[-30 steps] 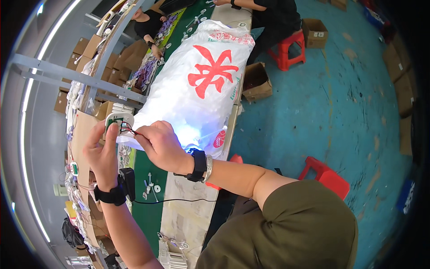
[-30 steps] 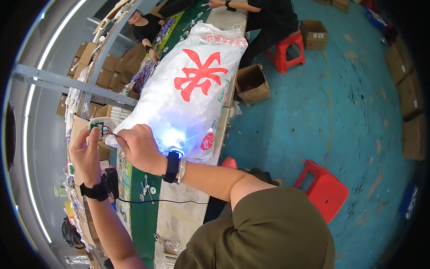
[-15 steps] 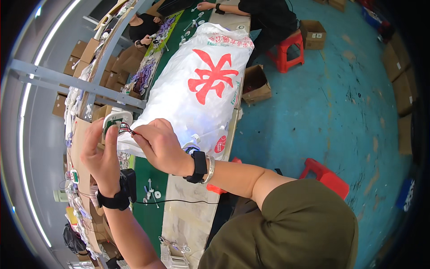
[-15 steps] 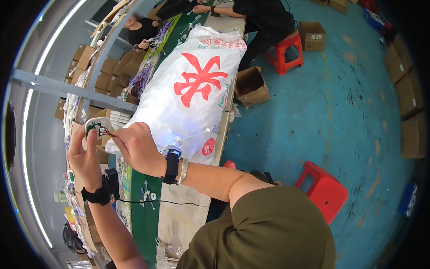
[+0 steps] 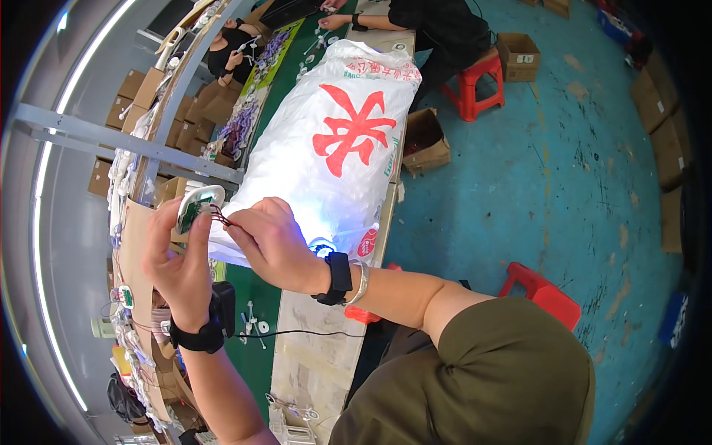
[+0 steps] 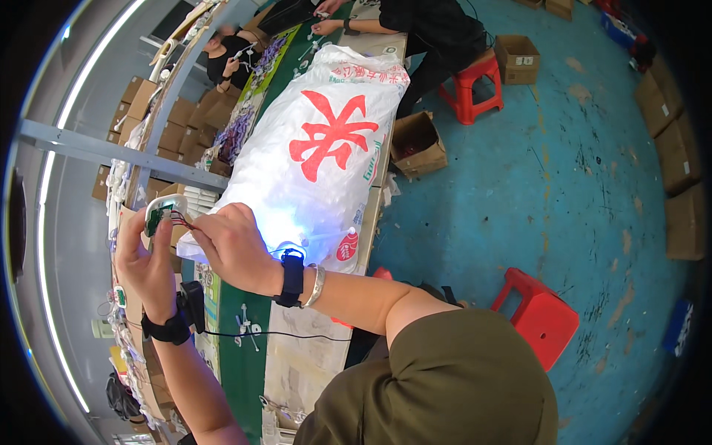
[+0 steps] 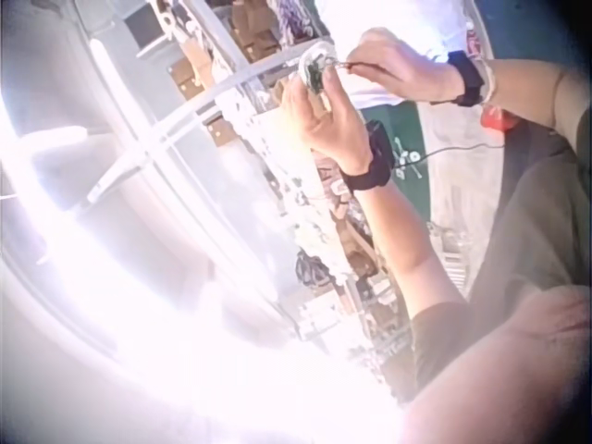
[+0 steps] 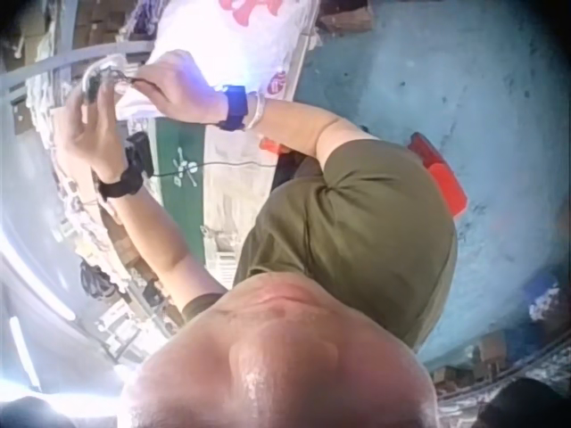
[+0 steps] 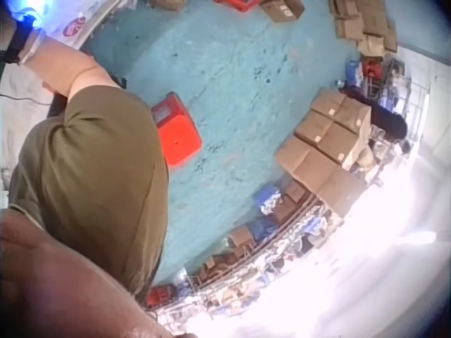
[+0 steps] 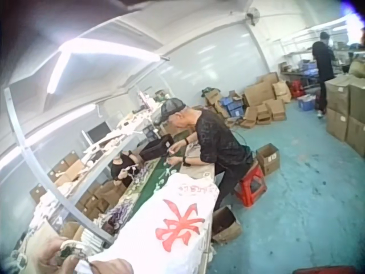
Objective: The recorder is testing LED circuit boards by connecting them to a power source to verify they light up before sorting them.
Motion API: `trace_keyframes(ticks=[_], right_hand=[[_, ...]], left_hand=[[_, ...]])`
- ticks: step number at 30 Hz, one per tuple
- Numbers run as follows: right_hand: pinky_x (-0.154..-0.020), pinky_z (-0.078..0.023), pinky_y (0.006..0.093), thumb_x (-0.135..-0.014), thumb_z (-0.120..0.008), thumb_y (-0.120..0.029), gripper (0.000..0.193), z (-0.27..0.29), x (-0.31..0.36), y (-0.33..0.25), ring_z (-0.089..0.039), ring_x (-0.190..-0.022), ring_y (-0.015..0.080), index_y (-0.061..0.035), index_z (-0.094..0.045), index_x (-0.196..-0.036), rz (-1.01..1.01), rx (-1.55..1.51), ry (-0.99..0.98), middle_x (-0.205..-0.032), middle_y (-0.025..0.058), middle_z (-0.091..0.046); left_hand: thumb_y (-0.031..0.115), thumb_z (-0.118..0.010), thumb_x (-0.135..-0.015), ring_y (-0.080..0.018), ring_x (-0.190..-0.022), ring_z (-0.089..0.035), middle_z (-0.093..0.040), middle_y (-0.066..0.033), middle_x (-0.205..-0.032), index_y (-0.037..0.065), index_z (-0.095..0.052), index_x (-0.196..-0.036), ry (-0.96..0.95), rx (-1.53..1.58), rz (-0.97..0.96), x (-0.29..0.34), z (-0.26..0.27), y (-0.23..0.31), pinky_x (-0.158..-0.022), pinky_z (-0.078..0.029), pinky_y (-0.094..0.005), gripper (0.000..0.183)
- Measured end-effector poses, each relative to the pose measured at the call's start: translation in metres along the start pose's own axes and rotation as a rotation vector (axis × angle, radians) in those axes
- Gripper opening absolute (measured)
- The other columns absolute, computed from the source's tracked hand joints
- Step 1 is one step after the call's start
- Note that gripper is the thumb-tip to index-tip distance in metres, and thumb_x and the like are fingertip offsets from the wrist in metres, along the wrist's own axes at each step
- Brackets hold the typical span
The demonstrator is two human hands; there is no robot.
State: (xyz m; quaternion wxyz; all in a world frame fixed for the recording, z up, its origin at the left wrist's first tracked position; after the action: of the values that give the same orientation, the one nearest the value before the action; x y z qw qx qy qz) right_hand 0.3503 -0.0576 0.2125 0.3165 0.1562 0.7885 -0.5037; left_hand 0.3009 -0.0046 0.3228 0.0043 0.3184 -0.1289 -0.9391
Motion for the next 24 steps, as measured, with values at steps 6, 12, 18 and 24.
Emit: trace_keyframes(ticks=[6,12,18,24], right_hand=[[-0.068,-0.032,0.0314,-0.074,-0.053,-0.008,0.007,0.001,0.004,0.003,-0.047,-0.065,0.021,-0.0028,-0.056,-0.078,-0.019,0.013,-0.022,-0.067,0.0064,-0.053],[-0.068,-0.032,0.0312,-0.074,-0.053,-0.007,0.006,0.0,0.009,0.001,-0.047,-0.065,0.0209,-0.0026,-0.056,-0.078,-0.032,-0.005,-0.049,-0.067,0.0064,-0.053],[-0.068,-0.033,0.0314,-0.074,-0.053,-0.007,0.006,-0.005,0.011,-0.004,-0.047,-0.065,0.0209,-0.0023,-0.056,-0.078,-0.03,-0.012,-0.06,-0.067,0.0065,-0.053],[-0.068,-0.033,0.0324,-0.074,-0.053,-0.006,0.006,-0.015,0.018,-0.011,-0.048,-0.066,0.0222,-0.002,-0.055,-0.078,-0.026,-0.054,-0.141,-0.068,0.0074,-0.053]], left_hand=[[0.0,-0.06,-0.071,-0.0098,-0.071,-0.05,-0.055,-0.0046,-0.079,-0.002,-0.054,-0.085,0.084,0.143,0.176,0.008,-0.005,-0.013,-0.064,-0.038,-0.0198,0.015],[0.001,-0.059,-0.071,-0.0095,-0.07,-0.05,-0.055,-0.0039,-0.077,-0.002,-0.054,-0.082,0.031,0.103,0.144,0.009,-0.002,-0.011,-0.064,-0.037,-0.0196,0.013],[0.0,-0.058,-0.071,-0.0093,-0.069,-0.049,-0.055,-0.0035,-0.076,-0.002,-0.054,-0.081,0.01,0.078,0.098,0.01,0.005,-0.008,-0.063,-0.037,-0.0199,0.012],[-0.001,-0.058,-0.07,-0.009,-0.069,-0.049,-0.054,-0.0031,-0.076,-0.003,-0.054,-0.082,0.04,0.156,0.232,0.022,0.016,-0.015,-0.064,-0.038,-0.0198,0.012]])
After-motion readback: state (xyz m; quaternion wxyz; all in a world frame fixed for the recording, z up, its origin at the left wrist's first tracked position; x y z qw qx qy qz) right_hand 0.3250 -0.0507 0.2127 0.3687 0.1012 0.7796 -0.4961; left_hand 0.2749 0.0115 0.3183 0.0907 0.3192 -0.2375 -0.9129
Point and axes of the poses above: each hand's wrist, its own x-axis away from the middle knuckle, its own z-axis out of the back of the hand, y = z × x, the point moved 4 cm from there along -x, towards the middle knuckle
